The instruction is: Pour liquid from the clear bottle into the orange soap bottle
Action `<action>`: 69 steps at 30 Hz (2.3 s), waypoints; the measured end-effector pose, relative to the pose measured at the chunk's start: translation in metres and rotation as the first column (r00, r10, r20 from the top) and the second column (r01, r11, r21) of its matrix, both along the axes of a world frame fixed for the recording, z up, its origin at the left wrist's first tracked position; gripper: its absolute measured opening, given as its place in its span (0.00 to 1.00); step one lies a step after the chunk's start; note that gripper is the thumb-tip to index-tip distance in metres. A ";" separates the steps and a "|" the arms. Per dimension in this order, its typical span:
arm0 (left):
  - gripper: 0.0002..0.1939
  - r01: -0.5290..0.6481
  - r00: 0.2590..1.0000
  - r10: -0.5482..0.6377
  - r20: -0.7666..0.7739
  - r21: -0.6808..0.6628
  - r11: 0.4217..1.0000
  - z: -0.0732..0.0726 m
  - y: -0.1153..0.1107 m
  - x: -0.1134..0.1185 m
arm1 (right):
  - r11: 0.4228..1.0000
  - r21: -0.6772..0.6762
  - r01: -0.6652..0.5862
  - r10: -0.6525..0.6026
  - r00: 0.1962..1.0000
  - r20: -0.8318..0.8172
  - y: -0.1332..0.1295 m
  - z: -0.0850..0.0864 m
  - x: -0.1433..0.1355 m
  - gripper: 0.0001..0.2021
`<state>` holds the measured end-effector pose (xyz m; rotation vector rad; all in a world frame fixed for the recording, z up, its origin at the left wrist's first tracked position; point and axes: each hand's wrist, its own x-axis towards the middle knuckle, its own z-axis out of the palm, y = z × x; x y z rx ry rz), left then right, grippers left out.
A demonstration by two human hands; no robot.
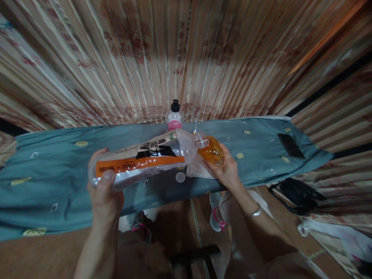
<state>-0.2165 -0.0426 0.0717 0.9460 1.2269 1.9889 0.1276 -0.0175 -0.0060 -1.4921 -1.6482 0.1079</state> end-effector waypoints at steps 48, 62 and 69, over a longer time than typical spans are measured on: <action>0.27 -0.011 0.993 0.019 -0.113 0.071 0.997 0.004 0.001 -0.003 | 0.996 -0.090 -0.004 0.004 1.000 -0.008 -0.002 0.009 0.000 0.42; 0.31 -0.026 0.997 0.031 -0.072 0.071 0.997 0.003 0.004 -0.005 | 0.997 -0.069 0.014 -0.012 1.000 0.025 -0.001 0.009 -0.001 0.42; 0.30 -0.011 1.000 0.013 -0.023 0.091 0.996 0.004 0.004 -0.005 | 0.996 -0.084 0.004 -0.004 1.000 0.000 -0.002 0.009 -0.002 0.41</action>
